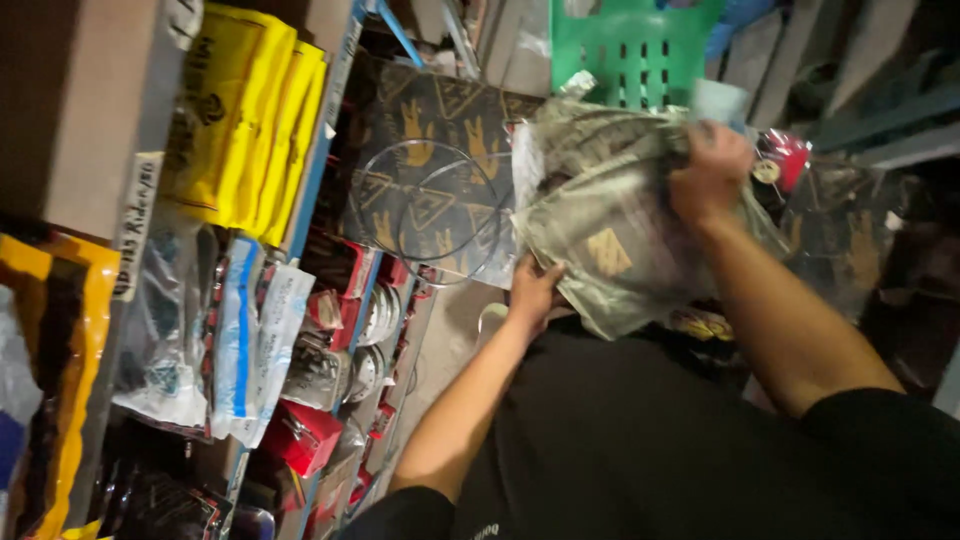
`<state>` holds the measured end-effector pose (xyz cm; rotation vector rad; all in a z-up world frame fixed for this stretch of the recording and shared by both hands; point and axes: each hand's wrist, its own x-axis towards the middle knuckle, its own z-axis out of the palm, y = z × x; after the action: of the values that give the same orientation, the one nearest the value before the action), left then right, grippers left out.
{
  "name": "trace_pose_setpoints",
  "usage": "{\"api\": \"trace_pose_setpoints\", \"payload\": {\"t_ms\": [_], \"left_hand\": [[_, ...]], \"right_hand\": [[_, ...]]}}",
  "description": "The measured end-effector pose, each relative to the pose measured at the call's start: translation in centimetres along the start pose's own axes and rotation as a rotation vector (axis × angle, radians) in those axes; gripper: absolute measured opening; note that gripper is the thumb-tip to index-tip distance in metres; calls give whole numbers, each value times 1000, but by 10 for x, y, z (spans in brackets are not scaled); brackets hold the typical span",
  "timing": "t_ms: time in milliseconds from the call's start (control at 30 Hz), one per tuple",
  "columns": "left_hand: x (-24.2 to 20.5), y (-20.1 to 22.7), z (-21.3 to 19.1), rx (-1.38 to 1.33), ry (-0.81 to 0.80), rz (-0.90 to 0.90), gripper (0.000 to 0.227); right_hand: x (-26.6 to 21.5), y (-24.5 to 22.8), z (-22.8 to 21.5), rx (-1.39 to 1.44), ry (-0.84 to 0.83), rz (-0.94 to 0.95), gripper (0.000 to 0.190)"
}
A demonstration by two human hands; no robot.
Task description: The person sorts through various packaged items on a cluttered shelf, picking up and moving plastic bags and boxes containing motorcycle parts. They handle items like cables and packaged components, placing them back on the shelf or into different positions.
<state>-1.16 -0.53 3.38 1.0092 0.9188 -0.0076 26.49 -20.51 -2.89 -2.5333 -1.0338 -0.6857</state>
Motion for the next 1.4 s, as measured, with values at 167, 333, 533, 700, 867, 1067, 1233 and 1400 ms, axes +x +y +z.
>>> {"api": "trace_pose_setpoints", "payload": {"t_ms": [167, 333, 533, 700, 867, 1067, 1233, 1400], "left_hand": [[4, -14, -3, -71, -30, 29, 37], [41, -40, -15, 170, -34, 203, 32], [21, -32, -18, 192, -5, 202, 40], [37, -40, -24, 207, 21, 189, 41], [21, -25, -15, 211, 22, 168, 40], [28, -52, -17, 363, 171, 41, 30], [15, -39, -12, 0, 43, 44, 30], [5, -25, -9, -140, -124, -27, 28]], "right_hand": [[-1, -58, -6, -50, -39, 70, 32], [-19, -174, -44, 139, -163, -207, 30], [-12, -87, -33, 50, -76, -95, 29], [6, -31, -18, -225, 42, 80, 34], [15, -138, -63, -21, 14, -76, 20], [-24, -171, -62, 184, -231, -187, 44], [-18, -37, -22, 56, -128, 55, 46], [16, -33, -51, 81, -54, 127, 41]]}}
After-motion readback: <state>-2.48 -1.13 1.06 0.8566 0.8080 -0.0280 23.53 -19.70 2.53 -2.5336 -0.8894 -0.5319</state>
